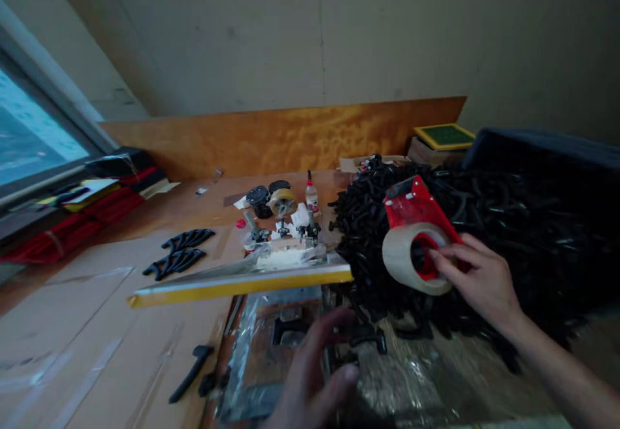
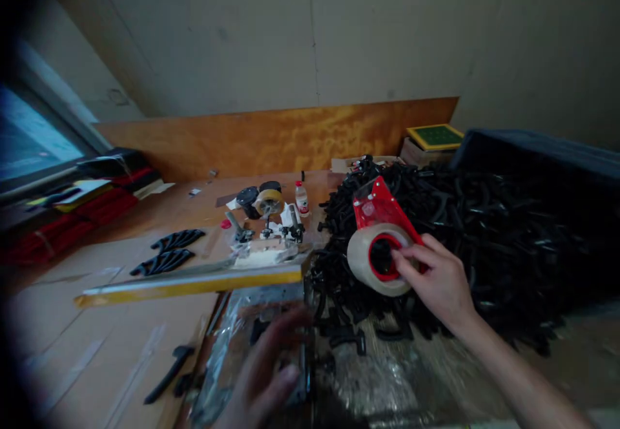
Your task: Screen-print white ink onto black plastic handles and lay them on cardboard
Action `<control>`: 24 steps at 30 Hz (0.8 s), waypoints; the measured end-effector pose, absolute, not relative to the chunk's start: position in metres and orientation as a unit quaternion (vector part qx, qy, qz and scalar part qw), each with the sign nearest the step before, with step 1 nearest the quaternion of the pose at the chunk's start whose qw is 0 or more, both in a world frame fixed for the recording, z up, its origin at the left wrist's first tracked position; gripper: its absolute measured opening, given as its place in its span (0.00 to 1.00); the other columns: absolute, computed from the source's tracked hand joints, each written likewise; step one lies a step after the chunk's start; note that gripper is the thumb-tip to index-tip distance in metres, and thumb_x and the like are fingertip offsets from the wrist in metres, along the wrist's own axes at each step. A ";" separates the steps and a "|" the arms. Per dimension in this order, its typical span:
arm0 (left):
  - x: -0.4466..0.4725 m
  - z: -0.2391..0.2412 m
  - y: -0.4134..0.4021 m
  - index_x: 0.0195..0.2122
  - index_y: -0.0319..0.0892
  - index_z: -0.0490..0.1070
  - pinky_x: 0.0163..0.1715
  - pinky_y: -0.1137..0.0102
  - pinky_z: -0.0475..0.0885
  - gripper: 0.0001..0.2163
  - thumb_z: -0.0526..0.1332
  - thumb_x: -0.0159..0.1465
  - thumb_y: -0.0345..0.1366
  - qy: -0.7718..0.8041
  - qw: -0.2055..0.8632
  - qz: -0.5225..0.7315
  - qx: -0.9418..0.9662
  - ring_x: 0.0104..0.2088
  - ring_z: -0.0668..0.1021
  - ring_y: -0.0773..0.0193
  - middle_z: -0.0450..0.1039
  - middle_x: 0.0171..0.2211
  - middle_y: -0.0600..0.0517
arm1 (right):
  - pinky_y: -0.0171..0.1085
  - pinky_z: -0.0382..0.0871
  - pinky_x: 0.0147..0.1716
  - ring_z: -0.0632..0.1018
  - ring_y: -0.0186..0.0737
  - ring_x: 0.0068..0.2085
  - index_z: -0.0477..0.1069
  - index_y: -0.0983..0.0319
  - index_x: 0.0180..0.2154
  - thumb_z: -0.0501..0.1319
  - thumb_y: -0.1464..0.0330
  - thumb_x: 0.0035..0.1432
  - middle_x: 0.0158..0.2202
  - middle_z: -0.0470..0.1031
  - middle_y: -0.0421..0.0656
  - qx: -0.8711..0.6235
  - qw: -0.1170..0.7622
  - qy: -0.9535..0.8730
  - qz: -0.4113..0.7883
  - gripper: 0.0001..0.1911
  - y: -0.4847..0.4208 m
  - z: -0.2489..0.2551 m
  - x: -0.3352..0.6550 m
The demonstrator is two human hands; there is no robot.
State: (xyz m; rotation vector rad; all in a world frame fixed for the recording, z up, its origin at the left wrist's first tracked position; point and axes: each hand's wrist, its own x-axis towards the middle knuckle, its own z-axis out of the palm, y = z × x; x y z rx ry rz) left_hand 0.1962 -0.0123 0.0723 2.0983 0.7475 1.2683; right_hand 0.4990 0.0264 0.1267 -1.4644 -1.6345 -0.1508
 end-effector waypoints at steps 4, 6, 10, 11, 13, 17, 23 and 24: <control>0.225 0.050 -0.010 0.66 0.46 0.45 0.47 0.58 0.74 0.41 0.65 0.57 0.51 0.240 0.642 0.395 0.612 0.59 0.68 0.49 0.60 0.62 0.38 | 0.33 0.67 0.23 0.72 0.33 0.26 0.77 0.57 0.31 0.61 0.65 0.58 0.29 0.70 0.40 -0.616 0.431 -0.652 -0.099 0.06 -0.051 0.084 0.431; 0.230 0.046 -0.017 0.64 0.43 0.49 0.51 0.60 0.70 0.41 0.69 0.53 0.45 0.272 0.718 0.382 0.515 0.55 0.71 0.52 0.66 0.57 0.40 | 0.32 0.70 0.26 0.74 0.33 0.27 0.77 0.58 0.32 0.61 0.66 0.59 0.31 0.72 0.41 -0.625 0.411 -0.652 -0.125 0.06 -0.077 0.060 0.398; 0.206 0.039 -0.029 0.48 0.41 0.66 0.44 0.69 0.70 0.23 0.68 0.50 0.31 0.342 0.726 0.390 0.451 0.41 0.76 0.61 0.74 0.41 0.51 | 0.36 0.73 0.31 0.78 0.41 0.35 0.71 0.57 0.52 0.62 0.61 0.57 0.40 0.74 0.46 -0.647 0.390 -0.647 -0.103 0.20 -0.113 0.022 0.352; 0.196 0.037 -0.030 0.45 0.41 0.67 0.41 0.70 0.70 0.22 0.67 0.48 0.28 0.340 0.731 0.389 0.445 0.38 0.76 0.63 0.74 0.39 0.52 | 0.38 0.74 0.34 0.78 0.44 0.38 0.64 0.57 0.58 0.61 0.58 0.57 0.43 0.74 0.47 -0.648 0.412 -0.637 -0.062 0.28 -0.119 0.016 0.345; 0.175 0.030 -0.032 0.43 0.41 0.68 0.37 0.73 0.69 0.22 0.66 0.46 0.26 0.328 0.752 0.384 0.425 0.35 0.75 0.65 0.74 0.35 0.55 | 0.43 0.74 0.40 0.76 0.48 0.45 0.52 0.57 0.65 0.56 0.54 0.60 0.49 0.71 0.50 -0.644 0.485 -0.589 0.062 0.35 -0.126 0.011 0.334; 0.141 0.015 -0.039 0.43 0.41 0.68 0.32 0.75 0.66 0.23 0.67 0.44 0.25 0.301 0.794 0.355 0.391 0.29 0.72 0.69 0.72 0.31 0.57 | 0.44 0.70 0.48 0.73 0.46 0.52 0.59 0.53 0.61 0.51 0.54 0.63 0.54 0.70 0.48 -0.611 0.560 -0.418 0.372 0.27 -0.127 0.016 0.307; 0.104 -0.003 -0.051 0.48 0.42 0.67 0.30 0.72 0.67 0.27 0.70 0.45 0.31 0.273 0.845 0.305 0.344 0.25 0.71 0.69 0.72 0.28 0.56 | 0.42 0.71 0.32 0.77 0.44 0.28 0.56 0.57 0.62 0.67 0.53 0.47 0.25 0.75 0.40 -0.351 0.531 -0.360 0.682 0.44 -0.118 0.033 0.261; 0.096 -0.004 -0.048 0.50 0.42 0.67 0.33 0.70 0.68 0.29 0.71 0.45 0.33 0.261 0.846 0.289 0.364 0.28 0.73 0.66 0.74 0.31 0.54 | 0.41 0.71 0.31 0.77 0.44 0.27 0.53 0.57 0.64 0.68 0.54 0.45 0.26 0.76 0.40 -0.343 0.526 -0.359 0.691 0.47 -0.117 0.035 0.256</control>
